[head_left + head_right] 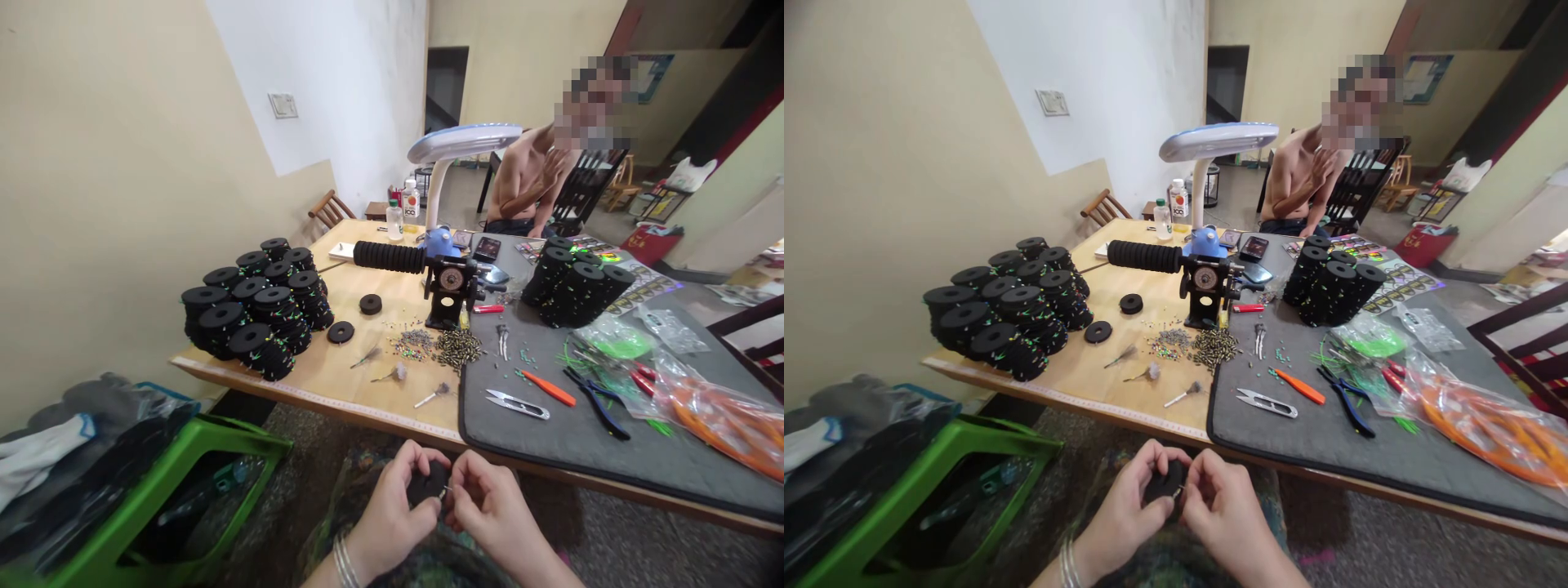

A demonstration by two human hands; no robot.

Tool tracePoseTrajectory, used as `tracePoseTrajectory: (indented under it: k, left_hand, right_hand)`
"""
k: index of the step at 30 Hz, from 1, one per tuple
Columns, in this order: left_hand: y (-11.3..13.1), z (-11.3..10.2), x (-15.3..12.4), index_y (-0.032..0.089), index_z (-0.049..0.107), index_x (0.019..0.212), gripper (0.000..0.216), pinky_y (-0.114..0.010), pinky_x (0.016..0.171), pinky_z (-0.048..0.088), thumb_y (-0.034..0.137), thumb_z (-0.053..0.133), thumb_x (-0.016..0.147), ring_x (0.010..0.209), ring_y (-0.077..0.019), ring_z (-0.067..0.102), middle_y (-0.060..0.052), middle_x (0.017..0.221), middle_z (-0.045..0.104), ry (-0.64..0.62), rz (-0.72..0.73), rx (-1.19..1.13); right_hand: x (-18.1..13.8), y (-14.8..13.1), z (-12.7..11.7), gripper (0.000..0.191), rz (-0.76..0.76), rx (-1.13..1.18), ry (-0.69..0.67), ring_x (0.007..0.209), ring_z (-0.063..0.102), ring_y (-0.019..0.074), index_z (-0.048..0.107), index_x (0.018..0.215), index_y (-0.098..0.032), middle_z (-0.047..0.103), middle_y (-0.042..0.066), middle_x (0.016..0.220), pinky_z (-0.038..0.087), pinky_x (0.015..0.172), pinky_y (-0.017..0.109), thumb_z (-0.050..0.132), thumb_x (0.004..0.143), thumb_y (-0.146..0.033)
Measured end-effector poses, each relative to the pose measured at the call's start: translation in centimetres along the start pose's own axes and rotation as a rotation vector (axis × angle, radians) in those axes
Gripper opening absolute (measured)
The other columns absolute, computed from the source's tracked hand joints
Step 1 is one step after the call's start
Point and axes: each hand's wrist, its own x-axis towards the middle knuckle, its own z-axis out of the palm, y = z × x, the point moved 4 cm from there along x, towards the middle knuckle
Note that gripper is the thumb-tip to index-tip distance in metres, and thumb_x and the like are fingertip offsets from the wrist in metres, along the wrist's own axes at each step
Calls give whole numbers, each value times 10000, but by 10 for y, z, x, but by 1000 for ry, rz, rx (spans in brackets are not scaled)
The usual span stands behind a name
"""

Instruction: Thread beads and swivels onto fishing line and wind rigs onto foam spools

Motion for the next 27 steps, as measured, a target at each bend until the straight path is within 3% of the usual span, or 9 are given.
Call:
tracePoseTrajectory:
  k: [22,27]
  left_hand:
    - [5,-1,-2,225,402,823,314,-306,844,438,5,512,629,943,-198,586,-53,1018,641,33,61,134]
    - [5,0,-2,220,418,806,288,-307,864,425,14,526,638,964,-206,578,-64,1038,642,55,54,169]
  right_hand:
    - [3,0,0,104,33,6,17,480,574,122,421,667,-218,557,-45,551,417,463,206,467,735,-154]
    - [4,-7,-2,110,5,-81,8,483,553,115,422,659,-217,575,-32,554,407,458,196,481,746,-186]
